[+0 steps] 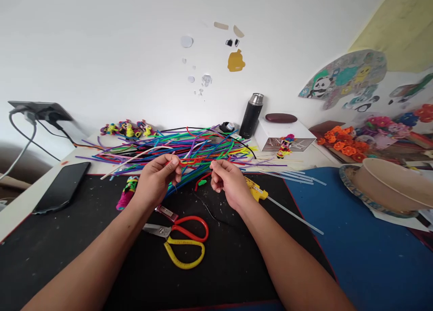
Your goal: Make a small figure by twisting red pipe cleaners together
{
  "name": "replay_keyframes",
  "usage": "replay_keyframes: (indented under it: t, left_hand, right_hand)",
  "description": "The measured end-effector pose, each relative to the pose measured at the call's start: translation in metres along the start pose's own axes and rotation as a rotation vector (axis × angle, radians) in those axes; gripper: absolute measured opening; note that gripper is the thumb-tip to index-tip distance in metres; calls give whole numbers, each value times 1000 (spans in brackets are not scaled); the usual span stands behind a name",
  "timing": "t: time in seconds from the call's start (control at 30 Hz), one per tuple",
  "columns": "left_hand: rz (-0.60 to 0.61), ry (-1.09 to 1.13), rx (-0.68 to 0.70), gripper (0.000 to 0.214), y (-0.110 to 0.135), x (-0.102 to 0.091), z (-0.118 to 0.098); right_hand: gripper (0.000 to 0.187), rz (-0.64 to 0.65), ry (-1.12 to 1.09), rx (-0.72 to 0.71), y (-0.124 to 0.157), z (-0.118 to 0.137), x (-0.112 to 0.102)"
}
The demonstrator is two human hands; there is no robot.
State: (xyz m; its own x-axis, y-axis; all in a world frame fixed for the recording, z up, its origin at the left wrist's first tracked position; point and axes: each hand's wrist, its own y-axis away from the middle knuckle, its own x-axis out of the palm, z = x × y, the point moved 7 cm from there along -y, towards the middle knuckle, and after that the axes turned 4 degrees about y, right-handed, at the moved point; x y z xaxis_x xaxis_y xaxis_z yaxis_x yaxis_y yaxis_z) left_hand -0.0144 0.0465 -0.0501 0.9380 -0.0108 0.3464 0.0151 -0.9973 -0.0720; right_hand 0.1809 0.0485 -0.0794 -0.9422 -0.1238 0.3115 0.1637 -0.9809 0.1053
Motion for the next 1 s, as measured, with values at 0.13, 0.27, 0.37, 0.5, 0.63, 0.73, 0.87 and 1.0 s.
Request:
replay_keyframes:
  t: [0.13,0.27,0.37,0.5,0.63,0.73,0.87,1.0]
  left_hand:
    - [90,18,-107,34,6,12,9]
    - [114,22,-144,36,8,17,12]
    - [133,-7,-143,35,8,18,11]
    - [142,-122,-95,35,8,16,9]
    - [121,-386,9,35,9,13,6]
    - [110,-625,94,27,11,11,2]
    - [70,-760,150,20,11,9,-3]
    - [25,-790,189,17,10,6,-11]
  right_hand:
    - [43,63,97,-36,3,1,9]
    - [44,107,167,-59,4,0,13]
    - [39,117,225,-82,6,1,15]
    - [38,89,349,-121,9,4,15]
    - [38,72,398,-149,10,5,15]
    - [38,57,335,-114,8,4,12]
    - [40,14,197,-82,5,2,7]
    - [41,-1,135,-63,4,0,7]
